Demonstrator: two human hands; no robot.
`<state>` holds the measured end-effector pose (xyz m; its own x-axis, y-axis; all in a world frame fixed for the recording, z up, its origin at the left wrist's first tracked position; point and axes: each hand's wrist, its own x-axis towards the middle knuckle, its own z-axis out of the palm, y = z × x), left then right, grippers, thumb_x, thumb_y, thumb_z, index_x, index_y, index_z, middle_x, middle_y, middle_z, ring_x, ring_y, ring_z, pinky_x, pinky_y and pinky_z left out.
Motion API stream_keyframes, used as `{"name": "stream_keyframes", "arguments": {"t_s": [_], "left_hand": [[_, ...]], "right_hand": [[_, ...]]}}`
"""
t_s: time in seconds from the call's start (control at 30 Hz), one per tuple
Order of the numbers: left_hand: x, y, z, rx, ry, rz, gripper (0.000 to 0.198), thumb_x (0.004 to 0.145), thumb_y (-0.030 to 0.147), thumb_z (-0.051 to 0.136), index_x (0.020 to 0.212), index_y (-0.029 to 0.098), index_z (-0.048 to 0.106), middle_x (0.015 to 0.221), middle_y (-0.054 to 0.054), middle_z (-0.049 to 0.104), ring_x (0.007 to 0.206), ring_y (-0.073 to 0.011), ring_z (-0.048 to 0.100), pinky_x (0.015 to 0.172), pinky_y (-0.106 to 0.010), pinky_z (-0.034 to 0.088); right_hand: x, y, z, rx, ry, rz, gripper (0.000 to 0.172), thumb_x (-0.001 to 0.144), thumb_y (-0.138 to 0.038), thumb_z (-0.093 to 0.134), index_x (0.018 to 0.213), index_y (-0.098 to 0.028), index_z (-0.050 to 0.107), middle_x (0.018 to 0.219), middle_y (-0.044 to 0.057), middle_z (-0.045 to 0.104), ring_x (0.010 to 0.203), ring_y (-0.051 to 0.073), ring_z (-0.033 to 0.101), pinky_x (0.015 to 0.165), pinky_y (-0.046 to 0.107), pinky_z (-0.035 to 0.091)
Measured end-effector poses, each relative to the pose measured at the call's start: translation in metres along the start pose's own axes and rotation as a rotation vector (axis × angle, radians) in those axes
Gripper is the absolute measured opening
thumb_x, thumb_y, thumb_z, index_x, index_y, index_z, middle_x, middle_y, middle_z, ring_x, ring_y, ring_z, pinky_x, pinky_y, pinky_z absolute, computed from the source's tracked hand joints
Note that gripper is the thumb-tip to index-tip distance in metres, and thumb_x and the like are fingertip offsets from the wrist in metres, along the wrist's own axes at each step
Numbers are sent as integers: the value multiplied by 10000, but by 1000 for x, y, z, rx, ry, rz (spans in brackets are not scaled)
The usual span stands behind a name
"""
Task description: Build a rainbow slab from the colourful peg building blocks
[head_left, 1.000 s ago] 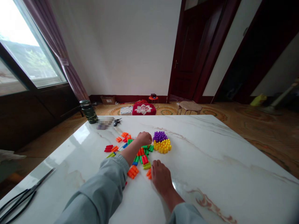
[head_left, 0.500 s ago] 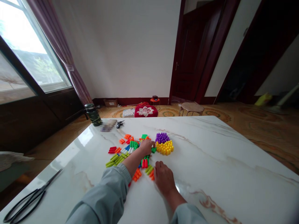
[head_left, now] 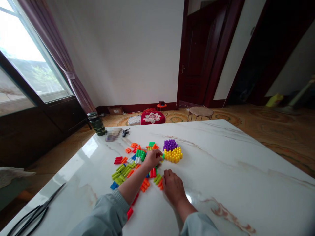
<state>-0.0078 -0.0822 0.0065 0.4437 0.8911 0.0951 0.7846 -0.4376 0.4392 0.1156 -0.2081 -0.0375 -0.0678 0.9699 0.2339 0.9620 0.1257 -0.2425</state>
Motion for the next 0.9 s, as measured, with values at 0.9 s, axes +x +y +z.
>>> {"name": "stream_keyframes", "arguments": {"t_s": [0.9], "left_hand": [[0,10,45,-252,148,-106,322,668,39,605,961,172,601,768,21,632,679,-104,592,660,-216,475]], "right_hand": [[0,0,-2,-1,-10,5,140,945,-208,397,904,-191,530,888,45,614,777,164,598,630,271,342]]}}
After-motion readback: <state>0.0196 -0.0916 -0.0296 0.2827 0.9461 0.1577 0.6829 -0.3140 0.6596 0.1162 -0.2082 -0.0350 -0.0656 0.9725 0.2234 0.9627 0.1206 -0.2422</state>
